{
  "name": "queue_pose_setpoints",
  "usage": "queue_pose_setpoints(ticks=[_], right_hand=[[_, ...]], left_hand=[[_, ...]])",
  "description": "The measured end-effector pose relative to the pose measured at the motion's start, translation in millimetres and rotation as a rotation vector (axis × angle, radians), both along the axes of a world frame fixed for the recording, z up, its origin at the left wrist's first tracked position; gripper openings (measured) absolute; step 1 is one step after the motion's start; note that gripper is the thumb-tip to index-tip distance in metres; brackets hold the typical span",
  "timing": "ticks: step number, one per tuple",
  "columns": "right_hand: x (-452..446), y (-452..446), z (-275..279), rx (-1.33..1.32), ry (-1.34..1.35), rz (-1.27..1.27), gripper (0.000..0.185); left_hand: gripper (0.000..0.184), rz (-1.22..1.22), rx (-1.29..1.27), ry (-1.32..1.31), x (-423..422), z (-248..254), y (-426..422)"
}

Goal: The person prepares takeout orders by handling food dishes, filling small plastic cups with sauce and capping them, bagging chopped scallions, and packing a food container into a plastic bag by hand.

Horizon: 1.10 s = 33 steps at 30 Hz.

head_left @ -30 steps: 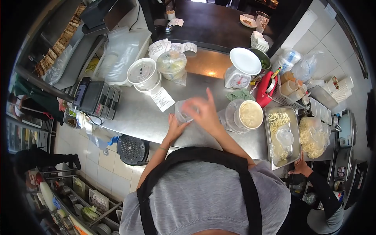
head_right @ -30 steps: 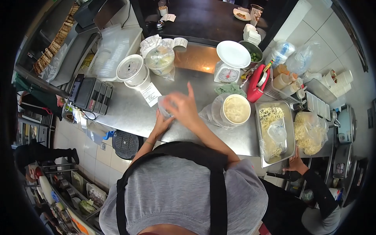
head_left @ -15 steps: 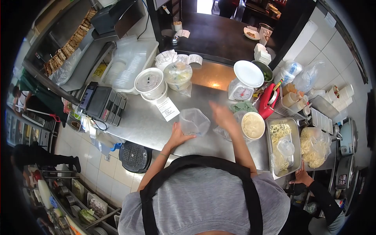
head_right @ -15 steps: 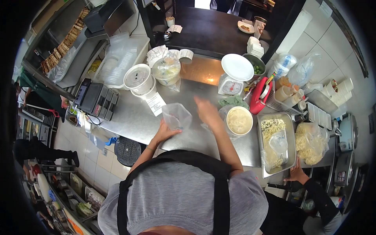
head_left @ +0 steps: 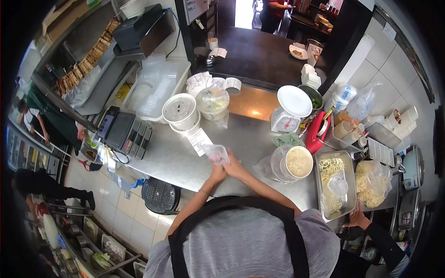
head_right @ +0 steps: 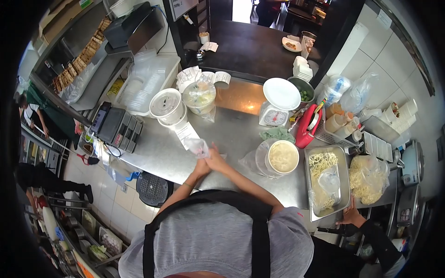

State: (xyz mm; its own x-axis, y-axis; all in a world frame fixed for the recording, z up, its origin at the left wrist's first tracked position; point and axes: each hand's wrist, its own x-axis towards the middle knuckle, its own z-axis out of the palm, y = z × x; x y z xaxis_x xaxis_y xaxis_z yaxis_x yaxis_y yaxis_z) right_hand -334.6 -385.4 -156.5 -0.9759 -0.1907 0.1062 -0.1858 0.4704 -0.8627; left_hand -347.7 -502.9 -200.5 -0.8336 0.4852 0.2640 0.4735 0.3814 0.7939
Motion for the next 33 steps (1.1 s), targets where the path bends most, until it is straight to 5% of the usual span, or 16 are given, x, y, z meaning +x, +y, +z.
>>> queue_pose_setpoints(ticks=[2,4,6,7,10,12,15,16,19,22,24,25,28,33], right_hand=[[13.3,-12.9,16.2,-0.190,0.076,-0.080,0.031],[18.6,-5.6,16.8,-0.421,-0.152,0.022,0.030],[23.8,-1.8,35.4,-0.493,-0.104,0.092,0.031],[26.2,-0.6,41.1,-0.530,-0.088,0.127,0.032],[21.5,6.5,19.4,0.201,0.383,-0.080,0.036],[21.0,5.6,12.8,0.065,0.260,-0.051,0.036],[35.7,8.3,40.3,0.174,0.304,-0.017,0.034],[45.8,7.9,63.5,0.263,0.354,-0.009,0.033],[60.1,8.6,107.6,0.400,-0.089,-0.119,0.023],[53.5,18.4,98.9,-0.022,-0.213,0.112,0.034],[42.2,18.5,65.0,-0.039,0.147,0.095,0.045],[39.7,17.8,62.7,-0.046,0.329,0.087,0.052],[44.8,24.9,79.7,0.336,-0.032,-0.114,0.065],[47.7,36.6,72.9,0.323,-0.085,-0.132,0.062]], left_hand=[[0.039,-0.103,0.023,-0.065,-5.7,-33.5,-5.6],[0.039,-0.133,-0.086,-0.066,-7.7,-31.7,-9.5],[0.034,-0.078,-0.045,0.271,-11.1,-100.3,4.0],[0.032,-0.092,-0.039,0.221,-12.3,-68.6,7.6],[0.028,-0.115,-0.035,-0.018,6.3,-7.5,6.5],[0.028,-0.104,-0.053,-0.250,4.0,-1.4,4.3],[0.029,-0.146,-0.114,0.216,6.2,2.5,4.4],[0.029,-0.175,-0.049,0.190,2.1,-0.9,4.7],[0.027,-0.241,0.214,0.055,-5.8,-12.0,8.8],[0.024,-0.239,0.494,-0.167,-0.2,2.4,14.9],[0.024,-0.214,0.521,-0.280,9.2,18.2,12.9],[0.024,-0.120,0.429,-0.241,8.9,7.6,12.4],[0.022,-0.083,0.072,-0.023,7.3,10.9,3.5],[0.019,-0.009,-0.125,0.362,22.3,69.5,3.1]])
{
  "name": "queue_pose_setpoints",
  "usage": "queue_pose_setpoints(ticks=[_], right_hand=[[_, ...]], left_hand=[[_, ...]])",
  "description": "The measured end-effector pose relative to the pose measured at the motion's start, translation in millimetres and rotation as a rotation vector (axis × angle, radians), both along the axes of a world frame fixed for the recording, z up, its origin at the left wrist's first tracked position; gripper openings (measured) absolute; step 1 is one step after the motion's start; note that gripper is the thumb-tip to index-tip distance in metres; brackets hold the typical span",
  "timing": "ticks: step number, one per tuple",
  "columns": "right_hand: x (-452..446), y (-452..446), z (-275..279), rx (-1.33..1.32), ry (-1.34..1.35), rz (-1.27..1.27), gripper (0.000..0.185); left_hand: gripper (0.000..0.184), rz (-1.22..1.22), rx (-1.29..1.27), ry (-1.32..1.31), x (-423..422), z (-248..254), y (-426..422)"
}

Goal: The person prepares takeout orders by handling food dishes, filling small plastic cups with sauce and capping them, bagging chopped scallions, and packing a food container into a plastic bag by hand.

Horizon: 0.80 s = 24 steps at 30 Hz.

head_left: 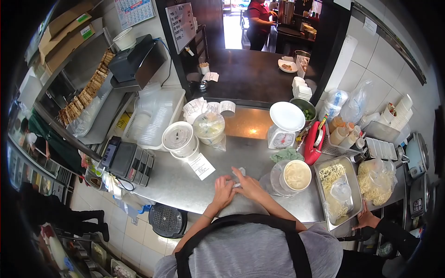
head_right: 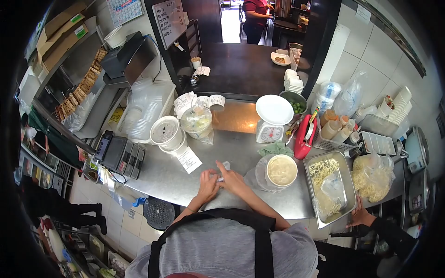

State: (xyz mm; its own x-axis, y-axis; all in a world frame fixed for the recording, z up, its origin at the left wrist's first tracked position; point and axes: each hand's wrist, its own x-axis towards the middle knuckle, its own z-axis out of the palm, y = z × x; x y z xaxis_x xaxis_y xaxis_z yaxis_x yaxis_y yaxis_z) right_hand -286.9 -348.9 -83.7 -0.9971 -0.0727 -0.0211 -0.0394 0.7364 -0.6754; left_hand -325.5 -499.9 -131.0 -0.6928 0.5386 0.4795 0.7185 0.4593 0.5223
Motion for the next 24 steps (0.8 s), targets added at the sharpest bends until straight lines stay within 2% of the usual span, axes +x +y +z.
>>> queue_pose_setpoints(ticks=[3,6,7,10,13,15,16,19,20,23,24], right_hand=[[2.5,3.8,-5.8,0.024,-0.019,0.048,0.043],[13.1,6.6,-2.9,0.130,-0.022,0.135,0.025],[15.1,8.4,-0.8,0.175,-0.013,0.167,0.024],[18.1,18.1,-6.1,0.064,-0.136,0.223,0.032],[22.4,13.7,-9.8,-0.847,-0.366,0.224,0.034],[28.5,-1.4,-3.0,-1.177,-0.466,0.287,0.032],[29.2,-8.8,0.3,-1.341,-0.515,0.315,0.031],[9.4,-18.6,-13.9,-1.407,-0.521,0.629,0.022],[-13.1,0.5,-40.3,-1.075,-0.350,0.790,0.018],[-28.6,23.4,26.7,-0.813,-0.246,0.804,0.019],[-31.1,25.3,34.2,-0.691,-0.155,0.788,0.019]], left_hand=[[0.016,0.017,-0.117,0.056,-2.7,4.6,-5.6],[0.014,-0.011,-0.173,-0.009,-7.7,7.1,-21.5],[0.013,-0.025,-0.184,-0.038,-12.1,9.8,-26.7],[0.011,-0.008,-0.096,-0.158,-20.8,14.9,-40.1],[0.006,0.017,0.075,-0.296,-19.7,42.9,-41.4],[0.007,0.000,0.243,-0.349,-23.0,62.8,-37.6],[0.008,-0.085,0.349,-0.476,-25.7,68.8,-35.3],[0.007,-0.239,0.534,-1.283,-4.2,113.0,-30.5],[0.008,-0.278,0.423,-1.374,0.9,119.8,-27.4],[0.010,-0.598,0.331,-0.615,4.8,102.1,-28.2],[0.012,-0.561,0.302,-0.589,6.0,103.5,-31.3]])
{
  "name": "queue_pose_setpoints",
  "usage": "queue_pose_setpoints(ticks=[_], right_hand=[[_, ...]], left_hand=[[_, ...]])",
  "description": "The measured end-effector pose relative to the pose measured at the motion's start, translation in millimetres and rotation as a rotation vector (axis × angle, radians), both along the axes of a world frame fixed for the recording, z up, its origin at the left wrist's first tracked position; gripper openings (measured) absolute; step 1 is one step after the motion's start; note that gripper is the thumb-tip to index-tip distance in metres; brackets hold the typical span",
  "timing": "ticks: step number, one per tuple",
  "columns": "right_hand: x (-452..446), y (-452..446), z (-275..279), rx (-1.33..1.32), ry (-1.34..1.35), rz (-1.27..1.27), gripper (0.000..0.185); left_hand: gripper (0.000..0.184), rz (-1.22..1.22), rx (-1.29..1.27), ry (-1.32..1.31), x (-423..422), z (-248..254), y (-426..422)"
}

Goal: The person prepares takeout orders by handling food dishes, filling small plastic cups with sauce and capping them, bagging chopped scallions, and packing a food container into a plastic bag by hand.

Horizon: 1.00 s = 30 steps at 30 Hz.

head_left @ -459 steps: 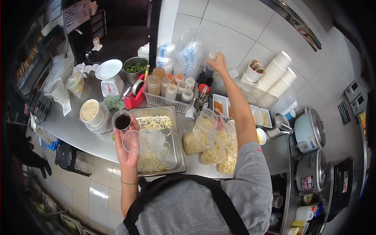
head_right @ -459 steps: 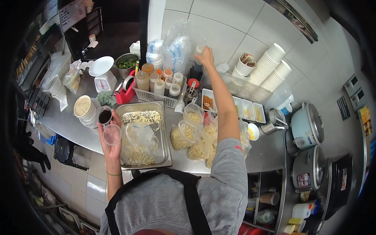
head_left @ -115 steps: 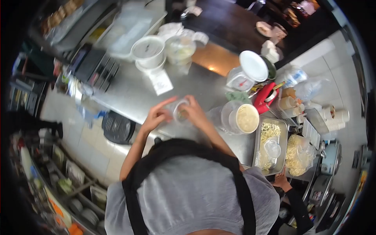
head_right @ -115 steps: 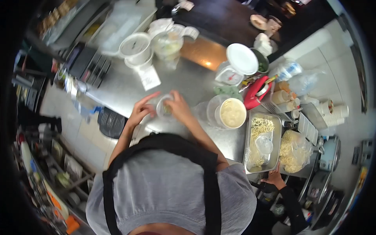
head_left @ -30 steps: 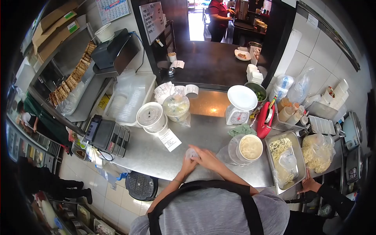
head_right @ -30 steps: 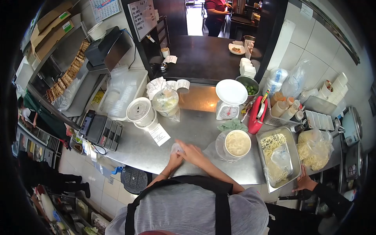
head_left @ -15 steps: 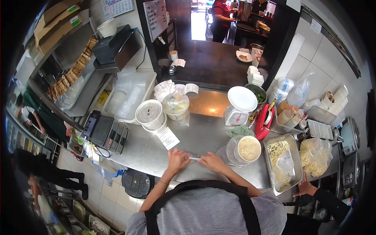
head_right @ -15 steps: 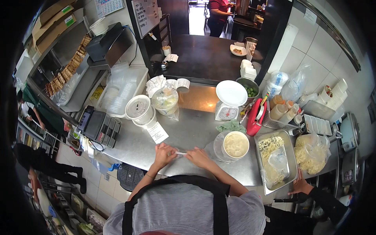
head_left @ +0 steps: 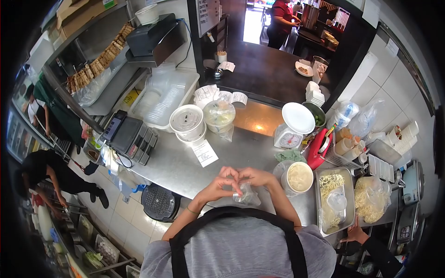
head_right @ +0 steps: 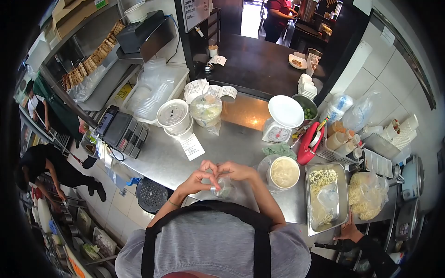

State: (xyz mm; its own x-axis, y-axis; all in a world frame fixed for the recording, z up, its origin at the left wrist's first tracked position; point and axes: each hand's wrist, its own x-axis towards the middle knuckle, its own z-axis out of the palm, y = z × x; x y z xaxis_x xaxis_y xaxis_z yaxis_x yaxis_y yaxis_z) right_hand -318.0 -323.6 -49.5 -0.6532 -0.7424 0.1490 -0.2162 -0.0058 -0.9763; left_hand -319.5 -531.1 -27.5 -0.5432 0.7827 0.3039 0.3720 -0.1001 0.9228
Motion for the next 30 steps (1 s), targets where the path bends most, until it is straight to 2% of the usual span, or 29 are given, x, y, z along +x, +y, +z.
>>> queue_pose_setpoints(ticks=[2,5,8,11,12,15,16,20,22,24,27,29,30], right_hand=[[-2.3,0.2,10.3,0.158,0.230,-0.103,0.020],[3.8,-2.5,43.9,0.182,0.289,-0.177,0.017],[9.4,-7.6,56.9,0.241,0.519,-0.292,0.017],[15.6,-11.7,61.7,0.233,0.519,-0.329,0.017],[18.2,-13.8,60.9,0.215,0.463,-0.365,0.016],[27.9,-24.8,58.0,0.152,0.282,-0.502,0.016],[30.6,-31.2,57.9,0.122,0.215,-0.571,0.017],[28.9,-42.5,41.9,-0.083,0.126,-0.819,0.020],[22.2,-37.7,21.4,-0.204,-0.081,-0.810,0.020],[20.2,-37.9,12.6,-0.386,-0.326,-0.771,0.020],[15.7,-47.0,10.2,-0.721,-0.712,-0.626,0.020],[12.1,-49.6,2.9,-0.907,-0.925,-0.482,0.018],[11.9,-53.6,5.2,-0.898,-0.923,-0.502,0.017]], left_hand=[[0.012,-0.011,0.025,0.002,4.7,6.6,-2.1],[0.012,0.038,0.088,-0.045,7.2,-4.4,-3.6],[0.011,0.087,0.145,-0.133,8.6,-13.4,-3.6],[0.012,0.103,0.218,-0.167,11.5,-19.4,-0.3],[0.013,0.108,0.249,-0.167,12.9,-21.9,1.2],[0.013,0.171,0.301,-0.464,21.5,-29.9,2.8],[0.012,0.195,0.359,-0.452,19.8,-32.5,2.9],[0.010,0.361,0.245,-0.274,7.1,-27.5,-1.2],[0.010,0.485,0.103,-0.027,0.9,-19.3,-5.0],[0.012,0.669,0.030,0.117,1.7,-5.0,-2.9],[0.012,0.830,-0.164,0.399,-0.2,3.3,-3.9],[0.012,0.895,-0.200,0.492,0.9,4.7,-5.3],[0.012,0.926,-0.205,0.524,-0.9,1.5,-6.8]])
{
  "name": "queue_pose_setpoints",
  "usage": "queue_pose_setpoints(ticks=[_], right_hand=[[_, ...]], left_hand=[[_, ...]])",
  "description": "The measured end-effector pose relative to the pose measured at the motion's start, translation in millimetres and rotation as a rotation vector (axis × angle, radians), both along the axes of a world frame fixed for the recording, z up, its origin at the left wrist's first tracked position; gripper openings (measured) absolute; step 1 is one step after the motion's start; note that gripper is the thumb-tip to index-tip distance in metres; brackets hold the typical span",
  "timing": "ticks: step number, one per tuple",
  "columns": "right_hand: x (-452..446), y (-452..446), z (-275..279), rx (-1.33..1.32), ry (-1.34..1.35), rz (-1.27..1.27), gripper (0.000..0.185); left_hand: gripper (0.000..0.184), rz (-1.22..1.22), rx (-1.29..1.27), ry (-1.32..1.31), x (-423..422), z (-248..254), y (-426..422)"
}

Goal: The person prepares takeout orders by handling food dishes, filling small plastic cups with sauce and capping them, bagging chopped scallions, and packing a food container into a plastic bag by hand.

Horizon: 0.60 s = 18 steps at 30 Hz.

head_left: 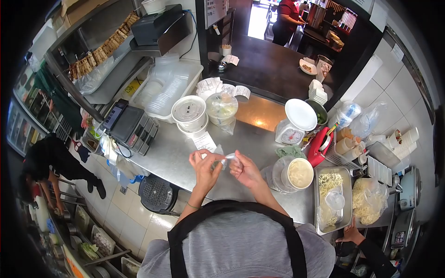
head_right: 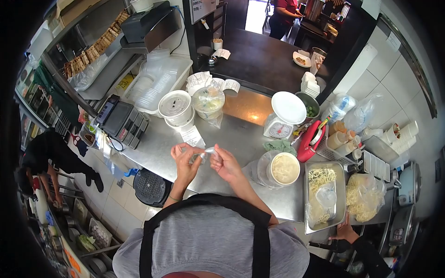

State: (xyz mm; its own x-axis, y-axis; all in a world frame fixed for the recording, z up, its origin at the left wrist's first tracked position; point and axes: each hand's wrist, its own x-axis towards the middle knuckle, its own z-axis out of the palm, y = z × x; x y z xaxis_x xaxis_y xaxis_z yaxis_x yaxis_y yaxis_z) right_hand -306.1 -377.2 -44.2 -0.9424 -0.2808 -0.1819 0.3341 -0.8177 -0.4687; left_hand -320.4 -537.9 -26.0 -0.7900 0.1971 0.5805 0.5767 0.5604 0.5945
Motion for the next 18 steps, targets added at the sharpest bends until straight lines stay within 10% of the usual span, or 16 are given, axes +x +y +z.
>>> queue_pose_setpoints(ticks=[8,18], right_hand=[[4.4,-36.9,24.6,1.187,0.765,-0.480,0.014],[3.5,-44.4,-11.7,1.158,0.634,-0.564,0.024]], left_hand=[[0.011,-0.068,0.750,-0.521,-9.3,-31.0,6.4],[0.011,-0.071,1.087,-0.685,-1.9,-58.5,18.4]])
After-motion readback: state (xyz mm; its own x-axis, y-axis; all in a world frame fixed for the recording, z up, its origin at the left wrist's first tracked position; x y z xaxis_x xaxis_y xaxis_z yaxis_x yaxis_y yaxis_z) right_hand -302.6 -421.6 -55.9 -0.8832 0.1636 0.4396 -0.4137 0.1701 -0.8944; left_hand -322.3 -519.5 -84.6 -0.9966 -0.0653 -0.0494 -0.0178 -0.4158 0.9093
